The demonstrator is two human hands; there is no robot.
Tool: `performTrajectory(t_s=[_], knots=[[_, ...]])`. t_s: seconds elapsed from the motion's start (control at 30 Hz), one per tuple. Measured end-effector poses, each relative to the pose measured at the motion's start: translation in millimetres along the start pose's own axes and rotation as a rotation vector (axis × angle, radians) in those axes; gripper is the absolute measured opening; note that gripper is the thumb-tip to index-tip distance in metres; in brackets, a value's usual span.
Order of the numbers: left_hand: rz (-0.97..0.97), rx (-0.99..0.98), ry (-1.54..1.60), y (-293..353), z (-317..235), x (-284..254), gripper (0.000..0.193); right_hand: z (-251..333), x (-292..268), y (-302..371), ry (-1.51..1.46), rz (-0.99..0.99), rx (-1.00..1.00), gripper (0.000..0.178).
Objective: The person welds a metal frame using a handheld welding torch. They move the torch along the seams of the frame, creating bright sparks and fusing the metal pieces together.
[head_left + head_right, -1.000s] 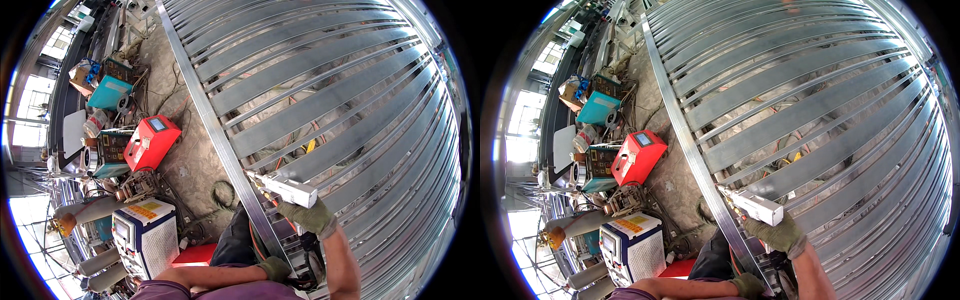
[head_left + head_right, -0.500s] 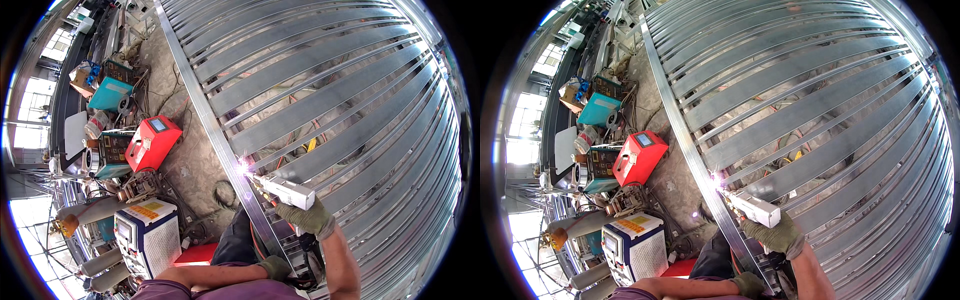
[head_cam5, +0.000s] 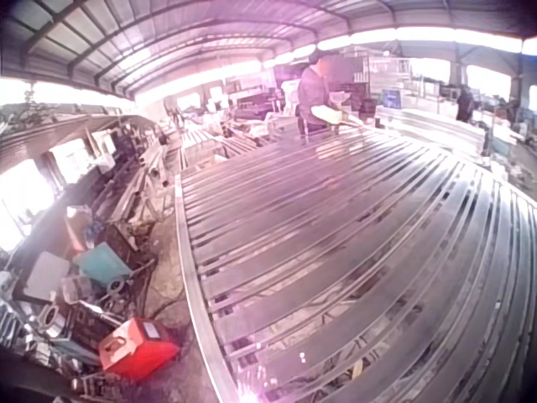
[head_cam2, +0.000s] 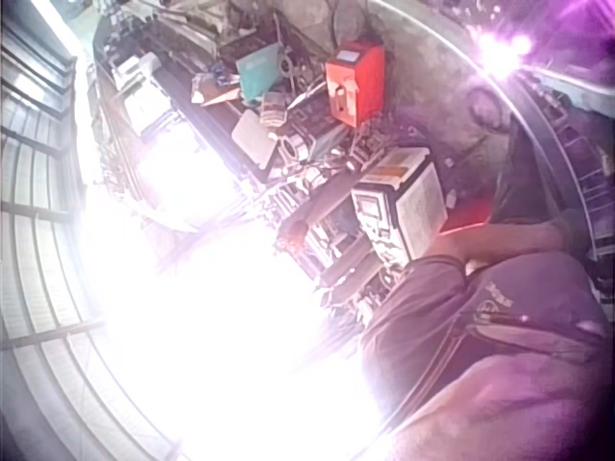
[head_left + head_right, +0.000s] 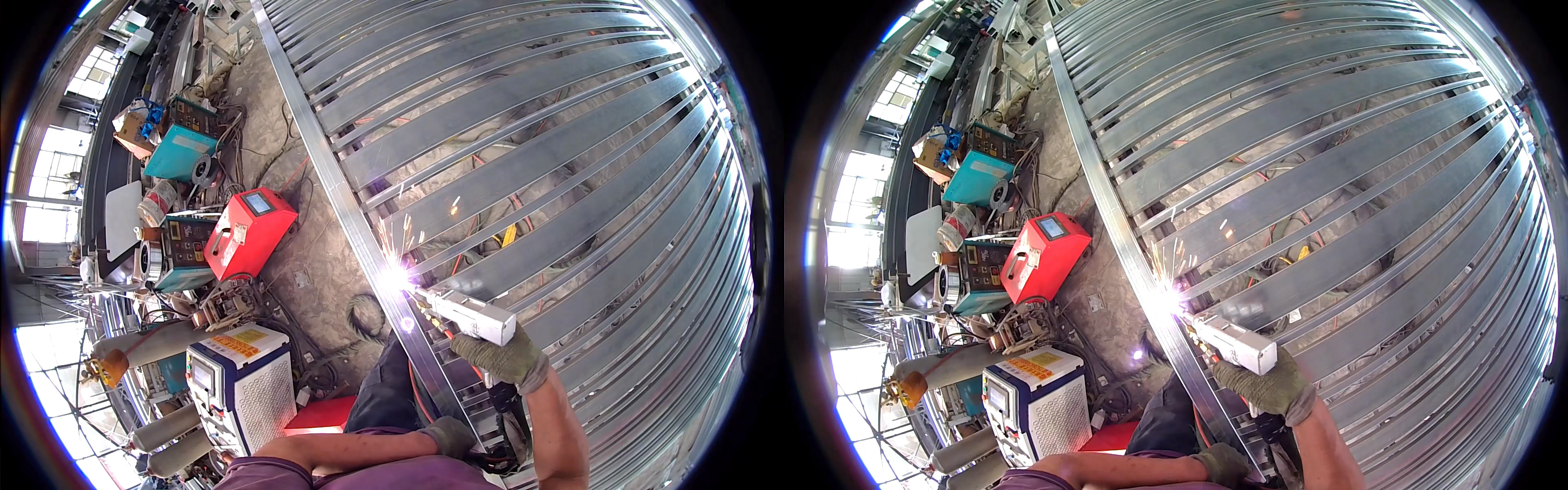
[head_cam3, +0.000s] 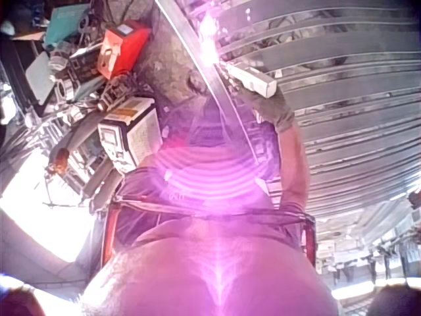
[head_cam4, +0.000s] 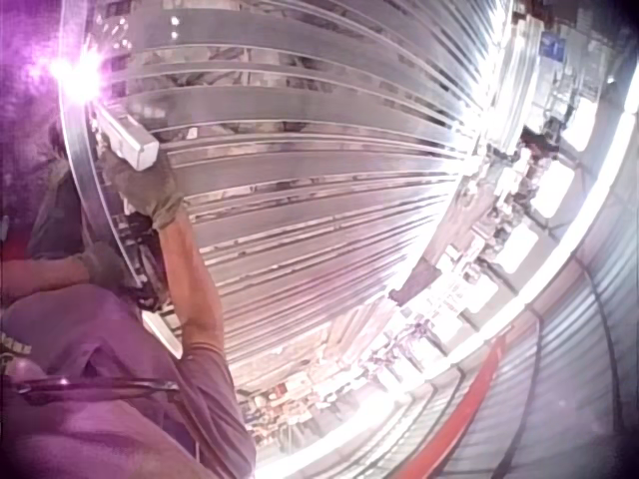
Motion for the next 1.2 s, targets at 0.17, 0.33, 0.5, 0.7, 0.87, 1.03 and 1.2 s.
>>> performTrajectory(t_s=[0.17, 0.33, 0.5, 0.7, 0.87, 1.03, 1.2], knots=[[-0.020, 0.004, -0.010, -0.9, 2.2, 2.1, 0.024, -2.5, -1.2, 0.6, -0.016, -0.030, -0.006, 0.053], [-0.071, 0.035, -0.004, 3.7, 0.4, -0.8, 0.024, 3.7, -2.3, 5.9, 0.005, -0.041, 0.045, 0.052], [-0.063, 0.037, -0.005, 3.3, 2.4, -1.4, 0.026, -5.8, -3.7, 3.9, -0.030, -0.029, 0.039, 0.051], [-0.265, -0.265, -0.697, -19.6, -13.2, 64.2, 0.025, -4.1, -2.4, 3.8, -0.002, -0.033, -0.001, 0.051], [-0.094, 0.012, -0.018, -7.4, 12.0, 18.0, 0.026, 12.9, -1.6, 11.1, -0.107, -0.049, 0.093, 0.047], [-0.142, 0.049, -0.043, -31.1, 19.6, 53.7, 0.024, 10.5, -4.0, 19.9, -0.159, -0.027, 0.043, 0.047], [-0.127, 0.035, -0.050, -30.0, 17.0, 56.6, 0.023, 13.9, -8.4, 26.3, -0.084, -0.038, 0.032, 0.052]])
Point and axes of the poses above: each hand's wrist, its own y-axis away from the middle knuckle, its own x-axis out of the palm, z = x × y, the point moved 7 cm from there along -y, towards the middle knuckle, and after that the axes turned 9 degrees about -z, right-handed, at the moved point
